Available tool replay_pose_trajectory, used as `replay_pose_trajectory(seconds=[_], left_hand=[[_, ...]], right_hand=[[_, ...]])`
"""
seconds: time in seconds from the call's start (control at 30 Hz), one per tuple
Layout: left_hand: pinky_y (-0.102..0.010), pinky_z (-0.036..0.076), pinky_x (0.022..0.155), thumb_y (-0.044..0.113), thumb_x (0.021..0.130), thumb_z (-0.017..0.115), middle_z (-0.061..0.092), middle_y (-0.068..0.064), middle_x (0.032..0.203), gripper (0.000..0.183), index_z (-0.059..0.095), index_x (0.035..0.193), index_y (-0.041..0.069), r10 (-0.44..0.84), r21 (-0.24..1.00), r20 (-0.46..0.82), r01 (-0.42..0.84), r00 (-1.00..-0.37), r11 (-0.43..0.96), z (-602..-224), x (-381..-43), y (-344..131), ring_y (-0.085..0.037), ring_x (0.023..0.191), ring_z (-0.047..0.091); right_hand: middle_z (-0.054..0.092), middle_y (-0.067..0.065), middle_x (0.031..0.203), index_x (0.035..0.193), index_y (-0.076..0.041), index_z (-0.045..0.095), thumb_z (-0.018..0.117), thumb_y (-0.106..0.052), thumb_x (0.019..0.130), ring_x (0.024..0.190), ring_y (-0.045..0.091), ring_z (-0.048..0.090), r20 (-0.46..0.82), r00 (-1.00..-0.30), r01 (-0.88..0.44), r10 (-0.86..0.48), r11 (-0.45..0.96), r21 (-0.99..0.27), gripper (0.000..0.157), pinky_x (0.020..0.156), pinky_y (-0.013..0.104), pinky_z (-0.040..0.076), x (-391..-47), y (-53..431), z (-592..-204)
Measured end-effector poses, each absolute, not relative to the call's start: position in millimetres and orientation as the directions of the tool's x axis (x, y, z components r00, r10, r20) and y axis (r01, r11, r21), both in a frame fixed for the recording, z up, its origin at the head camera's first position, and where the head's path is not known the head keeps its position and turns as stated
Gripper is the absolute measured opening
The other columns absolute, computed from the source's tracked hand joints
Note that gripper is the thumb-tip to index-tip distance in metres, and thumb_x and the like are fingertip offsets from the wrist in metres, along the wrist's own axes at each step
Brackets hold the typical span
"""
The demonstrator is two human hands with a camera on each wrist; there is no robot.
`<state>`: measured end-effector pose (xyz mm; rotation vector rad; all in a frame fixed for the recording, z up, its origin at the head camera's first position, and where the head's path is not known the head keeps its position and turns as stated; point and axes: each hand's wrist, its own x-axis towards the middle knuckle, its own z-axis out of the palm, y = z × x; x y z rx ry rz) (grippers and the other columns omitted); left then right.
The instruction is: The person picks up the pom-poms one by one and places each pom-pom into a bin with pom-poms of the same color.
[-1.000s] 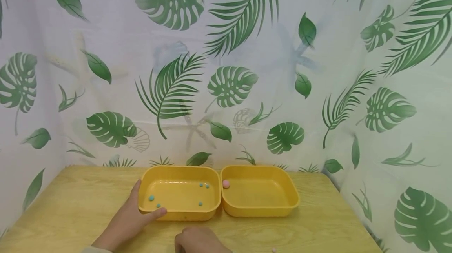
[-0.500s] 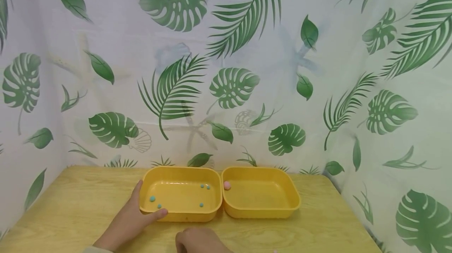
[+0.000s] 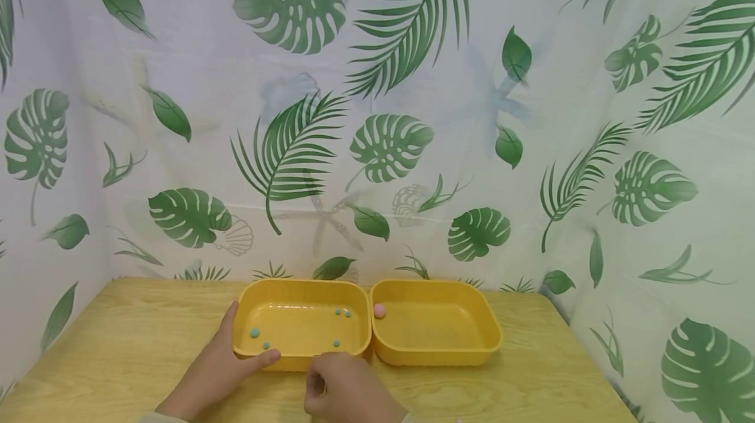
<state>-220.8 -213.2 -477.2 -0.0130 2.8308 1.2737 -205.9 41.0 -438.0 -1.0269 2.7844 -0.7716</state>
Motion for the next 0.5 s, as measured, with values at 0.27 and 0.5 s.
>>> replay_pose_trajectory(seconds=[0.27, 0.5], left_hand=[[-0.07, 0.037, 0.109, 0.068, 0.084, 0.074, 0.021, -0.038, 0.162, 0.132, -0.006, 0.163, -0.001, -0.001, 0.742, -0.038, -0.029, -0.999, 0.67, -477, -221, -212, -0.056, 0.144, 0.033], [-0.069, 0.037, 0.109, 0.068, 0.084, 0.075, 0.022, -0.038, 0.162, 0.132, -0.005, 0.163, -0.001, -0.007, 0.74, -0.028, -0.025, -1.0, 0.672, -479, -221, -212, -0.056, 0.144, 0.035]], right_hand=[[0.058, -0.016, 0.079, 0.084, -0.02, 0.064, 0.076, -0.004, 0.082, 0.071, -0.001, 0.052, 0.339, -0.748, -0.662, -0.571, 0.606, -0.441, 0.02, 0.067, 0.014, 0.047, -211, 54, -428], [0.066, -0.008, 0.082, 0.085, -0.018, 0.064, 0.076, 0.0, 0.082, 0.073, 0.002, 0.058, 0.522, -0.71, -0.693, -0.473, 0.6, -0.399, 0.022, 0.066, 0.014, 0.05, -216, 64, -424]])
